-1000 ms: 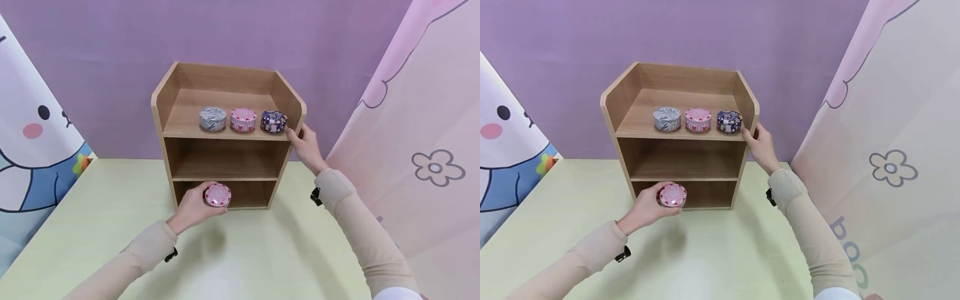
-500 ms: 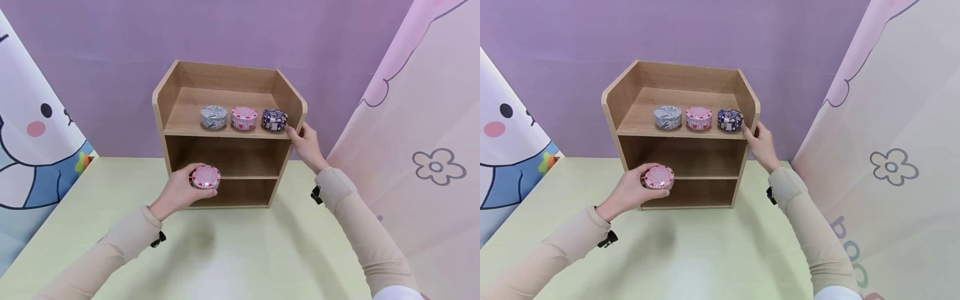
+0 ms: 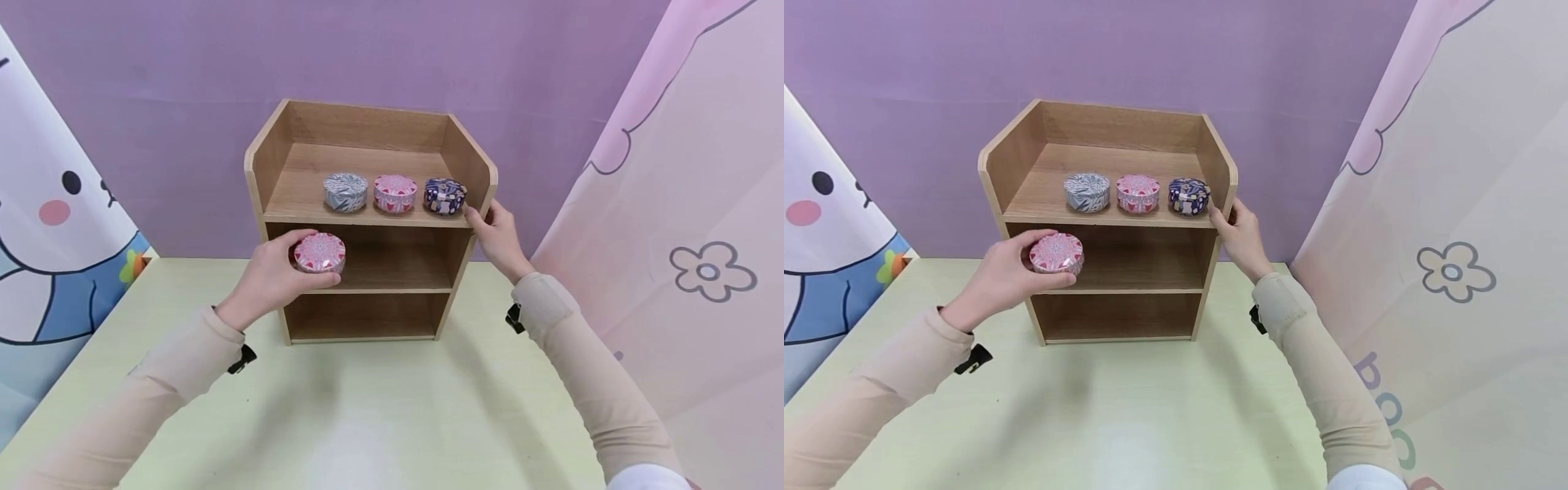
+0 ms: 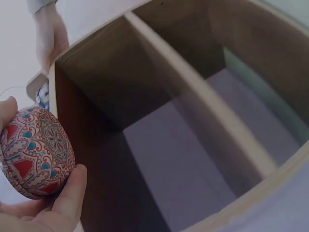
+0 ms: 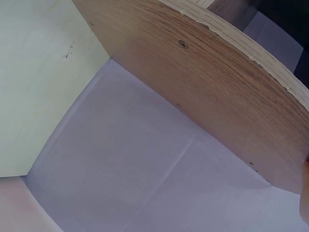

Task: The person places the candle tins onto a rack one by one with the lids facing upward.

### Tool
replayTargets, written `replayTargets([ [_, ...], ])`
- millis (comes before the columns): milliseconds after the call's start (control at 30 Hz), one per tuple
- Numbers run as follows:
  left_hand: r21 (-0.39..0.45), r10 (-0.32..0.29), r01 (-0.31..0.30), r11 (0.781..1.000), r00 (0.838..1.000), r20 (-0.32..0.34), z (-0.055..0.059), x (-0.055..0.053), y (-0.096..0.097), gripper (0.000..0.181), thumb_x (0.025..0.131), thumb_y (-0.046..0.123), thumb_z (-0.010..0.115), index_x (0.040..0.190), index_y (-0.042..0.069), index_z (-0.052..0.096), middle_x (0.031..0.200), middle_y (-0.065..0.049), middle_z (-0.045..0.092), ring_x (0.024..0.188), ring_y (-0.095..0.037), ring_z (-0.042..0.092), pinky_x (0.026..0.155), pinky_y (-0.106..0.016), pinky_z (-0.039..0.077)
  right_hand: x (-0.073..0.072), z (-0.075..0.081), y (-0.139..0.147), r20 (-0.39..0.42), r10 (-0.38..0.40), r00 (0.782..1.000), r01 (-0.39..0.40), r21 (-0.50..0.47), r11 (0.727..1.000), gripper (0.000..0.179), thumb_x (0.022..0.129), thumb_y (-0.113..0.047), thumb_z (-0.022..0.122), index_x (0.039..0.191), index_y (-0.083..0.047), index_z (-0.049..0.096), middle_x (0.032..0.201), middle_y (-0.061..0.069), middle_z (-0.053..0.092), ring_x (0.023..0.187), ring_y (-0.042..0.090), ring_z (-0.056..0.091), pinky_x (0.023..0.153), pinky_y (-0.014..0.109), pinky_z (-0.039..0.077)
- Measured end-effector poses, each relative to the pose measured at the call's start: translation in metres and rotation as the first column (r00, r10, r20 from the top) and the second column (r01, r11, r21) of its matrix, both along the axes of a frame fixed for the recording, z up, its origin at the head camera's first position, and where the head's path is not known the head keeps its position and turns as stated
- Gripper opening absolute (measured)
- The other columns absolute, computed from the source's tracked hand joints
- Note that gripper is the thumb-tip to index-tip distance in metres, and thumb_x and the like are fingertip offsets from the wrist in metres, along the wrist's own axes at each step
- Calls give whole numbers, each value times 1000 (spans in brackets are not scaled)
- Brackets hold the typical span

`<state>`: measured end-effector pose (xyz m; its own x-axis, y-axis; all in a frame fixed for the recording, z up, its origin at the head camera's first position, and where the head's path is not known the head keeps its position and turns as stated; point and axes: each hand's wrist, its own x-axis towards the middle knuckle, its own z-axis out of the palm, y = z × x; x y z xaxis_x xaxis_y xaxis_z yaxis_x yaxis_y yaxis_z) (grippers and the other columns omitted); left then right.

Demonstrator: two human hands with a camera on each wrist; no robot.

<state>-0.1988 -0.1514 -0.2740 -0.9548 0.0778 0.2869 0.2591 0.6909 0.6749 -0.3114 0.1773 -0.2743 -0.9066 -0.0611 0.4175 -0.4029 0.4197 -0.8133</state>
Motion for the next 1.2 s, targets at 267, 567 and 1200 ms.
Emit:
replayTargets([
  [267,-29,66,-69,997,994,-90,23,-2,-6,75,66,45,76,126,8,51,117,-15,59,103,-30,55,83,-43,44,0,1,0,-9,-2,1000,2,1,1000,35,91,-28,51,117,-5,55,98,11,61,81,6,55,70,17,46],
  [567,-90,159,-184,979,960,-232,44,3,-6,76,66,45,75,126,7,50,111,-19,62,93,-38,56,76,-48,43,1,1,-1,5,6,1000,-6,-2,1000,36,91,-29,50,118,-6,54,99,10,61,83,7,55,71,19,47],
  [1200,-140,294,-387,911,850,-437,35,-21,5,81,72,40,72,132,-6,40,118,-27,56,96,-48,56,78,-59,44,-1,-2,2,17,5,1000,-5,-3,1000,39,91,-31,50,122,-7,52,106,14,61,87,9,56,72,19,48],
])
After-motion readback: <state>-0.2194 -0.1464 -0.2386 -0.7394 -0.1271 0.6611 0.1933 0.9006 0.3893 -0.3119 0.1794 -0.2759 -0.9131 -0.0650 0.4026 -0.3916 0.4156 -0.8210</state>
